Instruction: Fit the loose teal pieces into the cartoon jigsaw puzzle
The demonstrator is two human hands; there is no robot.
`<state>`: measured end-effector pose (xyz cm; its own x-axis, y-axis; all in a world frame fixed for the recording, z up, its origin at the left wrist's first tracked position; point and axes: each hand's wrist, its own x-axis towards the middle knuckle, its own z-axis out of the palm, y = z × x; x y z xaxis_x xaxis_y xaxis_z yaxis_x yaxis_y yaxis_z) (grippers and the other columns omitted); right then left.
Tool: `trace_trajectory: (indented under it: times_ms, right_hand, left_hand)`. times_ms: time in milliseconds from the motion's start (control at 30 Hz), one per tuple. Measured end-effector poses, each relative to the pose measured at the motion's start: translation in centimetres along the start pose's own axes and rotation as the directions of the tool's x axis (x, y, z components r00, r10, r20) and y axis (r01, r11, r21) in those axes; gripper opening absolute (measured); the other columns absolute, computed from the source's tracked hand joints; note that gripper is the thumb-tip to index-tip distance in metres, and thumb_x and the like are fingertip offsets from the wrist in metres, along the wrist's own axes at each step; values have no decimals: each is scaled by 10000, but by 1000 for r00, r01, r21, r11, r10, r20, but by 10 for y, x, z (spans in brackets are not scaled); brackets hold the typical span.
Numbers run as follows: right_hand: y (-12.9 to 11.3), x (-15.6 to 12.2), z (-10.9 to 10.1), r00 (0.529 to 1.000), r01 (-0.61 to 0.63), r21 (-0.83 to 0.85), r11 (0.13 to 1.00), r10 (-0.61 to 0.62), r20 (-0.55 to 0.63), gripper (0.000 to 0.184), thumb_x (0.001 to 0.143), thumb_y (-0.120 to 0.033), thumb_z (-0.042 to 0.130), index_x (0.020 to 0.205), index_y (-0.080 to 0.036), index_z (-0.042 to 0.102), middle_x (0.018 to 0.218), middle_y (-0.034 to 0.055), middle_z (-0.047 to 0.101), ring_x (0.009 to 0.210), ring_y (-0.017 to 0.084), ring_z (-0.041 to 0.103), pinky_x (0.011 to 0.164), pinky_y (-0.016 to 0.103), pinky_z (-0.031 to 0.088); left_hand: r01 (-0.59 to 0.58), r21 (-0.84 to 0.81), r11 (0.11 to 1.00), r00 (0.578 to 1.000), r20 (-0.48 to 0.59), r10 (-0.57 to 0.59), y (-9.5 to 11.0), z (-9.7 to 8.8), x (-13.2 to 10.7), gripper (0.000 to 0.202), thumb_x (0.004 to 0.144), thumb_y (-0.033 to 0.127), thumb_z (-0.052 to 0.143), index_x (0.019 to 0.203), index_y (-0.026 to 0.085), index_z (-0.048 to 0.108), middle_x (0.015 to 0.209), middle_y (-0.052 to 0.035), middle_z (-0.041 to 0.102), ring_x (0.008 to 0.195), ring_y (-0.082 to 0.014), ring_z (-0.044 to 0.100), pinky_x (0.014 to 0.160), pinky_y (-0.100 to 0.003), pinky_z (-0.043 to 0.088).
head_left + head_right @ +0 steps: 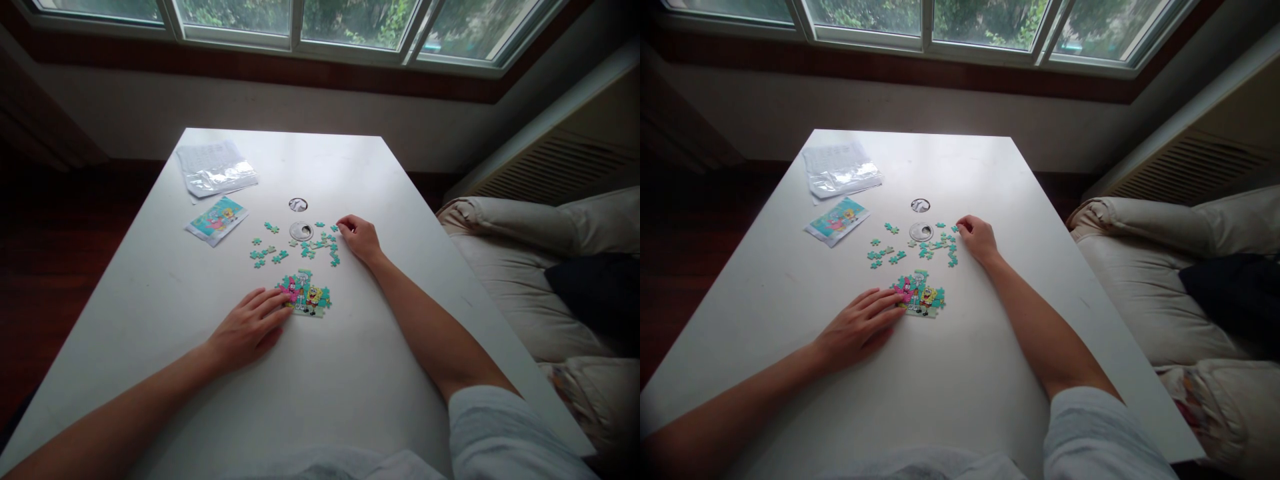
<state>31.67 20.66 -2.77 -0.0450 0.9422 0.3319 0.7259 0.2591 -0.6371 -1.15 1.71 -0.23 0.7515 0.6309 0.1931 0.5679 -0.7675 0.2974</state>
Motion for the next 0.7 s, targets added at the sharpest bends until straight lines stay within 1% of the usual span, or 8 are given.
trace_trajectory:
  times_ms: [333,600,700]
  right_hand:
    - [0,-1,5,1000,26,-12,1000,-26,14,195,870,-284,571,917,-199,740,817,22,710,734,157,596,713,284,433]
    - [-1,-1,5,1000,27,-20,999,-27,14,192,868,-286,574,911,-205,743,811,20,709,734,159,596,708,285,431]
    - [0,-1,6,1000,24,-23,999,-24,18,201,872,-298,571,916,-201,742,811,23,709,729,160,588,707,286,432]
  left_hand:
    - [9,19,1000,1000,24,-9,1,-1,1,404,994,232,470,1391,232,542,1542,-66,480,1448,-227,406,1229,-467,289]
    - [5,0,1000,1000,1,-5,0,0,1,413,982,228,486,1390,236,549,1520,-77,505,1439,-230,422,1227,-464,298]
    - [10,11,1000,1000,15,-10,0,0,1,412,990,231,473,1396,236,543,1527,-75,496,1446,-229,410,1231,-466,289]
